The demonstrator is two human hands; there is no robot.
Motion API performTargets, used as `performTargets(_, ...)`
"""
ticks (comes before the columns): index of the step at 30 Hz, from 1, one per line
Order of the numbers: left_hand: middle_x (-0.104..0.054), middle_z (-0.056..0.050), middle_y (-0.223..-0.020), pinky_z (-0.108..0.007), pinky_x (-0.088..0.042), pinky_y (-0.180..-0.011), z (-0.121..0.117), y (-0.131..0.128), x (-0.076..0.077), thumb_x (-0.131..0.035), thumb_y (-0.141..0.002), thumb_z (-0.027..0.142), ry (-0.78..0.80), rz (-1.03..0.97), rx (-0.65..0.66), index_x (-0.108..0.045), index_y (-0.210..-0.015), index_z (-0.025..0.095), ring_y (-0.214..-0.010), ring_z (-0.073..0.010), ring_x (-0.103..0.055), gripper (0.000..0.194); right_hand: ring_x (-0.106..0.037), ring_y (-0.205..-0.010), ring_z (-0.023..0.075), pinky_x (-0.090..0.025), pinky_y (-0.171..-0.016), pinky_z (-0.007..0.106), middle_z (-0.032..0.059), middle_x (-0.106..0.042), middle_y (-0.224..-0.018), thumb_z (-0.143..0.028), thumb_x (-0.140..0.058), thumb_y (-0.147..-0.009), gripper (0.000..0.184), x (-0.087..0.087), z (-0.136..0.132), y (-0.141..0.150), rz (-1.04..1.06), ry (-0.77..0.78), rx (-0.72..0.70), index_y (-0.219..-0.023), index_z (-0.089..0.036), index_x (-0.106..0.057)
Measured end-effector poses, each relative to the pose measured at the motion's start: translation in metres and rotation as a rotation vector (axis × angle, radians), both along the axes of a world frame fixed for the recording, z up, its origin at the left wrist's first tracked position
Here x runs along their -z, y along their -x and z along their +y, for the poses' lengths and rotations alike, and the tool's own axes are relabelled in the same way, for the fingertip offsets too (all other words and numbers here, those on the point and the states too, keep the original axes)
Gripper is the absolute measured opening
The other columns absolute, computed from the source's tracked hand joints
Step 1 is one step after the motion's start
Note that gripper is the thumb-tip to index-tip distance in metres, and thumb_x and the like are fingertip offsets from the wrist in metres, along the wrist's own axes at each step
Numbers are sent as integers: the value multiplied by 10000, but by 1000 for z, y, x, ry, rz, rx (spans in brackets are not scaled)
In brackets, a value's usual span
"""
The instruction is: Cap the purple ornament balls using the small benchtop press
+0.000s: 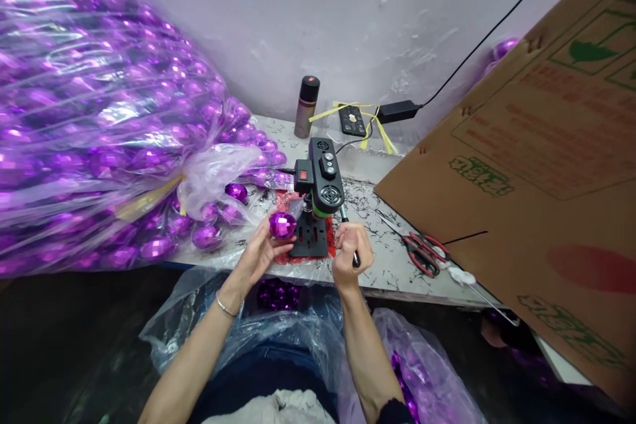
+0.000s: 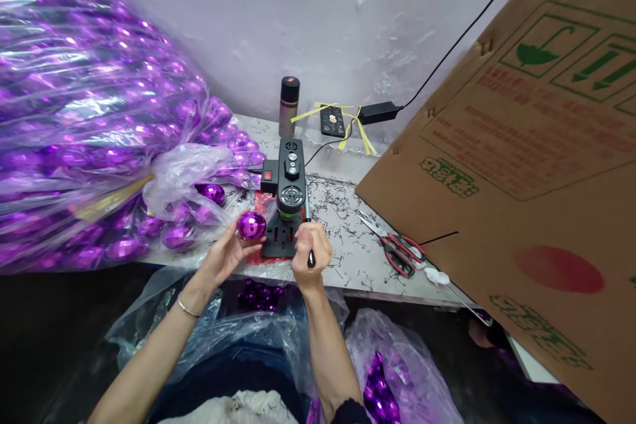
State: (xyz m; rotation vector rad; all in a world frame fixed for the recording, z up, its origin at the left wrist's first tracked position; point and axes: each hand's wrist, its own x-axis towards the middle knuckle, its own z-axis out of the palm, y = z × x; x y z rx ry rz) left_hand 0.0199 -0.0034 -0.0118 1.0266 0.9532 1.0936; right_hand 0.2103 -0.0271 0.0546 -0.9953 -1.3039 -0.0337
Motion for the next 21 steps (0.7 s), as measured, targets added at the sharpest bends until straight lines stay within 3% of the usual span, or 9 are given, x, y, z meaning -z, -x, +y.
performTargets(5, -729, -140, -1422, -450, -652, -1017, 3, -35, 25, -681, -966, 638, -168, 332, -160, -617, -1464, 233, -1244, -311, -745, 645, -548, -603, 130, -403, -567, 298, -21, -562, -656, -194, -456, -1053, 369, -1, -1, -2, -23, -12, -27, -691, -233, -514)
performTargets(8, -740, -151, -1397, -501, -607, -1092, 6, -43, 30, -729, -956, 571, -330, 565, -197, -626, -1446, 214, -1266, -330, -734, 615, -562, -618, 133, -420, -578, 295, -19, -573, -668, -168, -462, -1040, 351, -3, -2, -3, -44, -9, -48, -701, -233, -525)
performTargets(13, -776, -137, -1301, -499, -617, -1060, 15, -44, 25, -763, -949, 454, -541, 764, -175, -675, -1351, 210, -1211, -332, -747, 479, -573, -629, 145, -428, -580, 302, -17, -561, -659, -157, -473, -1025, 341, -4, -3, -4, -74, -3, -37, -697, -237, -525)
performTargets(21, -776, -151, -1259, -505, -616, -1052, 22, -42, 18, -800, -902, 397, -641, 887, -129, -690, -1323, 195, -1181, -347, -747, 479, -590, -648, 141, -435, -593, 294, -28, -543, -647, -120, -485, -1015, 337, -1, -3, -4, -54, -23, -65, -701, -239, -503)
